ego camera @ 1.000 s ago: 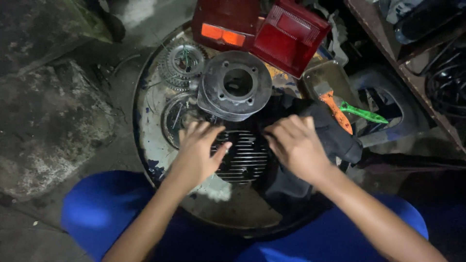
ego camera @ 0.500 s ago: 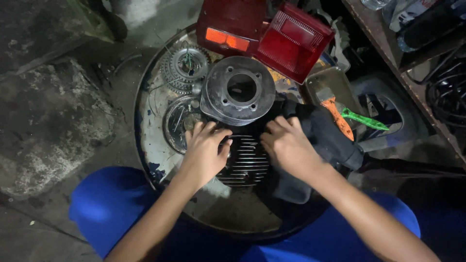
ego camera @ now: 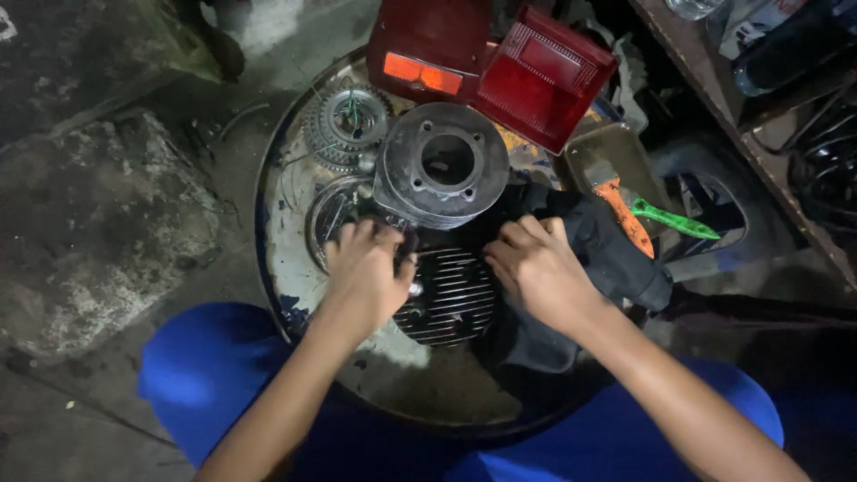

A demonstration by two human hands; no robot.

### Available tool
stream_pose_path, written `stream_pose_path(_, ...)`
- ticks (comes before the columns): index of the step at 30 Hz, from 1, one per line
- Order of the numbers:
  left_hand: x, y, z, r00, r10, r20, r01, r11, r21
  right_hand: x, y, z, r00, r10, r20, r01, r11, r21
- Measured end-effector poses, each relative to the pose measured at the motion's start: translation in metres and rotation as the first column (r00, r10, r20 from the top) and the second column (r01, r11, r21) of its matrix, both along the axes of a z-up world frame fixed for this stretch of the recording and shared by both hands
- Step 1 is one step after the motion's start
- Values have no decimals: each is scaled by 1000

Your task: Cleaning and inspecting motorcycle engine components including a cylinder block and gears using a cloth

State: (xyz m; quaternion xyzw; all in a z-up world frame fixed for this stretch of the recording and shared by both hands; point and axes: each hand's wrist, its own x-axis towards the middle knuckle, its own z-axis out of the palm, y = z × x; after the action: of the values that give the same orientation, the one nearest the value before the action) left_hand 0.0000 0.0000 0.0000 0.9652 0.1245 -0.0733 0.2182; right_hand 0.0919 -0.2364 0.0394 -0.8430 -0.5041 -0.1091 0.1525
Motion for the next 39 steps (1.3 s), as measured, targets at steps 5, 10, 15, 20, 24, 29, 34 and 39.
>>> stream_pose_path(5,-12,9,37,970,-56,-236,39,996,-76,0,-2,-1,1000,10,20,-10,1000,-12)
stream_pose_path(10,-11,7,62,961,-87,-264,15,964,-264,-2,-1,-1,999,-11,45,11,1000,3)
stream_pose_path(15,-14,8,78,914,-152,-375,67,971,-231,-2,-5,-19,997,-17,70,23,996,-86)
stream_pose_path(20,-14,8,54,933,-123,-339,56,978,-201,-10,-1,-14,999,-41,0,41,992,-116)
stream_pose_path(24,-16,2,52,950,-84,-300,18,976,-217,-5,-2,-17,999,-31,-28,28,995,-92)
stream_pose_path(29,-13,7,47,978,-74,-197,29,974,-227,-21,2,27,998,-18,56,24,995,-101)
stream_pose_path(34,-8,9,51,975,-66,-212,16,974,-227,-56,10,40,955,296,-30,-293,954,69)
stream_pose_path(39,-12,6,47,980,-64,-187,22,975,-220,-77,7,-7,877,472,89,-479,871,104)
